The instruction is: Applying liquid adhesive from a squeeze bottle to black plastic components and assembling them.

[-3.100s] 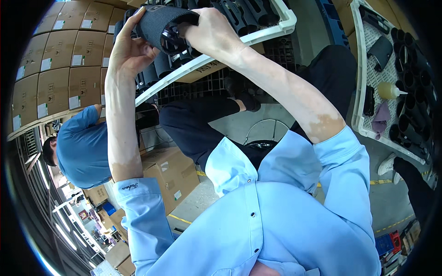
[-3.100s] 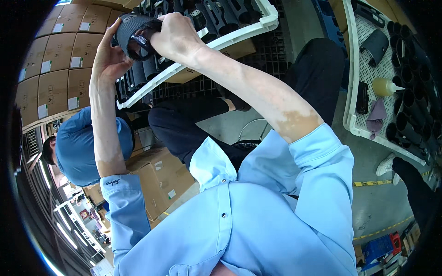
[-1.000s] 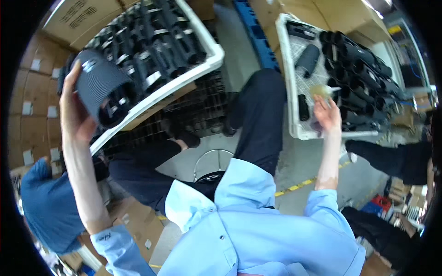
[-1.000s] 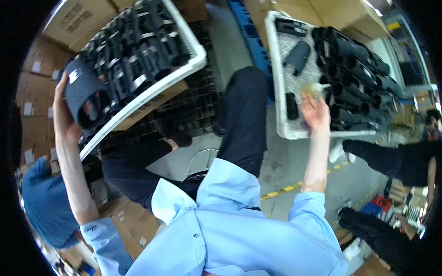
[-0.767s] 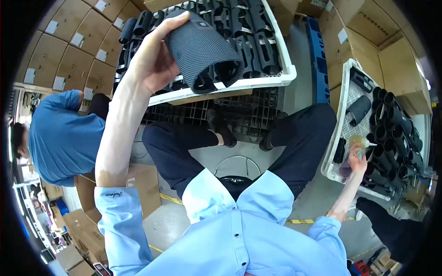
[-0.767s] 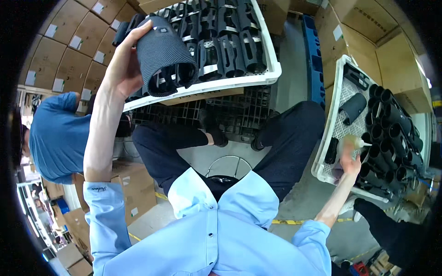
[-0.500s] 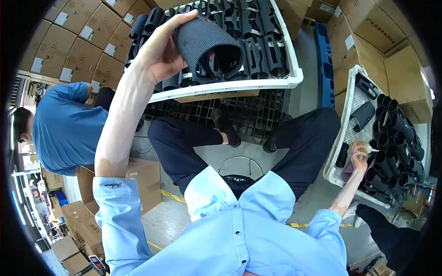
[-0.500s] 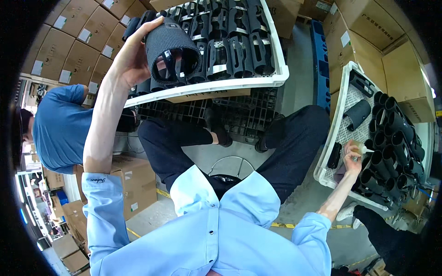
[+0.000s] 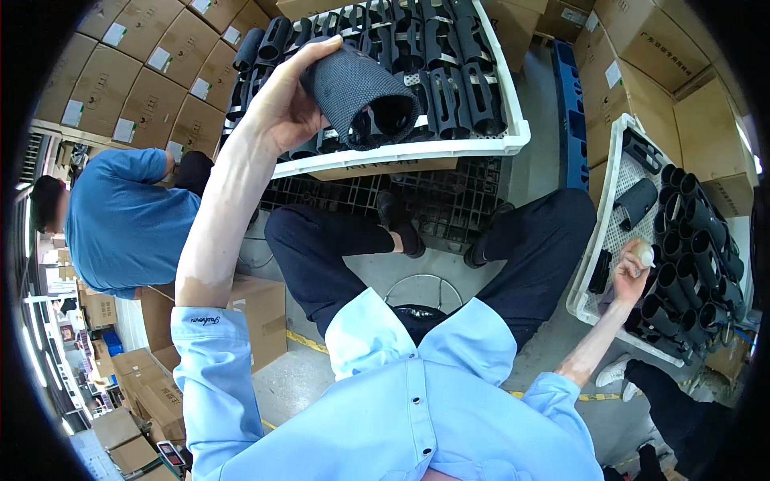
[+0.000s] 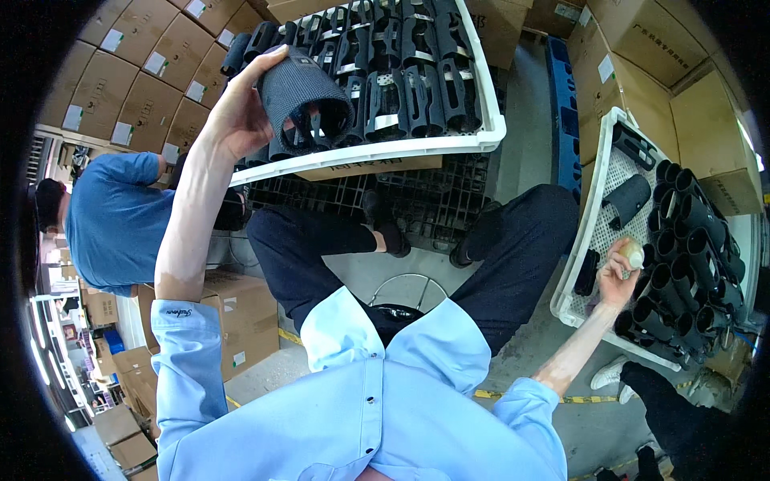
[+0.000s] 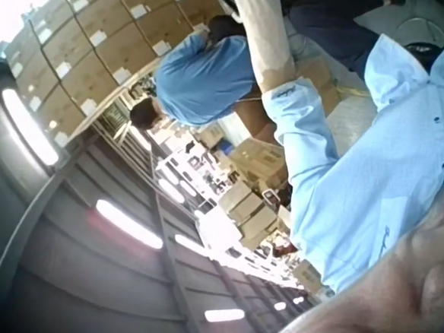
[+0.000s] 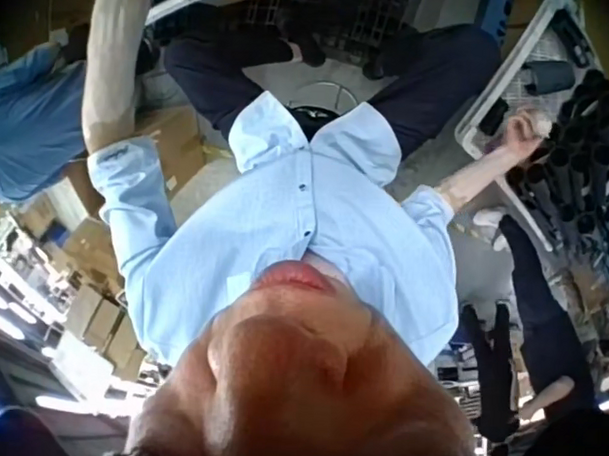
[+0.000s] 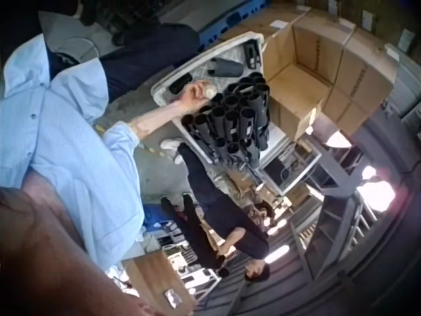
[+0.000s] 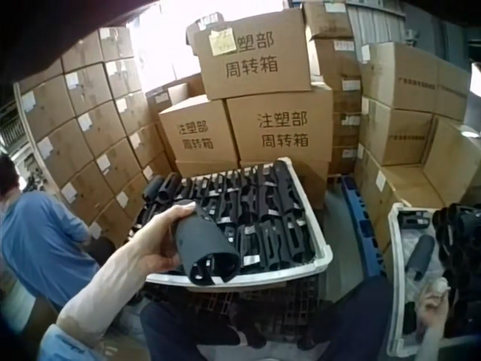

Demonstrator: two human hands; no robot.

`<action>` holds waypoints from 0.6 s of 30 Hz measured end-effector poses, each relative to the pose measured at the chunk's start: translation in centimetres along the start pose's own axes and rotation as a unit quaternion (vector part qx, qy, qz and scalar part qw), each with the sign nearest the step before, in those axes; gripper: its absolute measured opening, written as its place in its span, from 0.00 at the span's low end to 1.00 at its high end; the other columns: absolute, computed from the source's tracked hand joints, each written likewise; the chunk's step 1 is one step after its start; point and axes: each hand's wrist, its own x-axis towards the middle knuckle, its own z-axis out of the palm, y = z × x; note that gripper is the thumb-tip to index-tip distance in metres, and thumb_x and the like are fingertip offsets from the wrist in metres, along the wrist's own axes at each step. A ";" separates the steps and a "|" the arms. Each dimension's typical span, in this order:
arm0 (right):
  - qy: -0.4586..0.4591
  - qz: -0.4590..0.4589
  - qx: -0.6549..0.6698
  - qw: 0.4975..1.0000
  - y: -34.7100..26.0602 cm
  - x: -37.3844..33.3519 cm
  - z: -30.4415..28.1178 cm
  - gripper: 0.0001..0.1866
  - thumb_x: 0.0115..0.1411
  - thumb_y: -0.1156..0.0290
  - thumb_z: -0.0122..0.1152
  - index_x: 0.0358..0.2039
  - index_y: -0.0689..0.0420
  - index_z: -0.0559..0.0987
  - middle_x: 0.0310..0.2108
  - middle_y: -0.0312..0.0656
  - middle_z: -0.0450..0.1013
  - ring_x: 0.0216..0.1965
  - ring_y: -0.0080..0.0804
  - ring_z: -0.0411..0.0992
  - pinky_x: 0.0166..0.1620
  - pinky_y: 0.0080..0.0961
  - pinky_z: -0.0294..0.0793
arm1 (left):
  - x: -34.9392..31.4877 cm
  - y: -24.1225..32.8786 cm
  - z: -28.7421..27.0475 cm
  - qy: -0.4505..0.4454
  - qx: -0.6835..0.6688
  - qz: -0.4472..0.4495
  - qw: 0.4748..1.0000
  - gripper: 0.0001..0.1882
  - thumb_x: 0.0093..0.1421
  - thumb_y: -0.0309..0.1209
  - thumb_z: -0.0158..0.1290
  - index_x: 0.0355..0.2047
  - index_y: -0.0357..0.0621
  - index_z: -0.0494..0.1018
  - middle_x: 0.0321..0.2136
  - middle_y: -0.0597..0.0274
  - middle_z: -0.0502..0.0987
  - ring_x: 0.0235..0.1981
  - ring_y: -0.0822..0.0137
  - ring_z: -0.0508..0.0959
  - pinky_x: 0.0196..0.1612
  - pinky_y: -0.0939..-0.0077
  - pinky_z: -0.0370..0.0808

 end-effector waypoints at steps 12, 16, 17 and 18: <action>-0.150 -0.155 -0.473 0.854 30.5 -3.1 8.3 0.37 0.64 0.62 0.63 0.68 0.57 0.58 0.60 0.63 0.66 0.33 0.36 0.76 0.25 0.18 0.74 | -0.6 0.2 0.3 0.033 0.065 -0.005 0.997 0.39 0.53 0.48 0.69 0.55 0.33 0.67 0.41 0.52 0.80 0.38 0.59 0.85 0.32 0.81 0.86; -0.223 -0.136 -0.568 0.780 36.2 -2.1 9.5 0.39 0.63 0.61 0.65 0.68 0.59 0.57 0.59 0.66 0.67 0.36 0.41 0.79 0.27 0.18 0.79 | -1.4 0.6 -0.2 0.031 0.056 -0.002 0.998 0.39 0.51 0.46 0.71 0.52 0.30 0.67 0.40 0.54 0.77 0.39 0.61 0.84 0.34 0.80 0.85; -0.250 -0.120 -0.617 0.736 37.1 -2.1 9.6 0.39 0.63 0.60 0.64 0.68 0.59 0.56 0.60 0.66 0.67 0.37 0.41 0.79 0.29 0.18 0.81 | -1.6 0.6 -0.4 0.044 0.052 0.000 0.998 0.39 0.51 0.45 0.71 0.51 0.29 0.67 0.40 0.54 0.76 0.39 0.61 0.84 0.34 0.80 0.85; -0.247 -0.113 -0.607 0.747 37.9 -2.1 9.8 0.39 0.63 0.59 0.64 0.68 0.59 0.56 0.60 0.66 0.67 0.39 0.41 0.80 0.30 0.18 0.82 | -1.9 0.7 -0.5 0.036 0.054 -0.001 0.998 0.39 0.51 0.45 0.71 0.51 0.29 0.67 0.40 0.54 0.76 0.39 0.61 0.84 0.34 0.80 0.85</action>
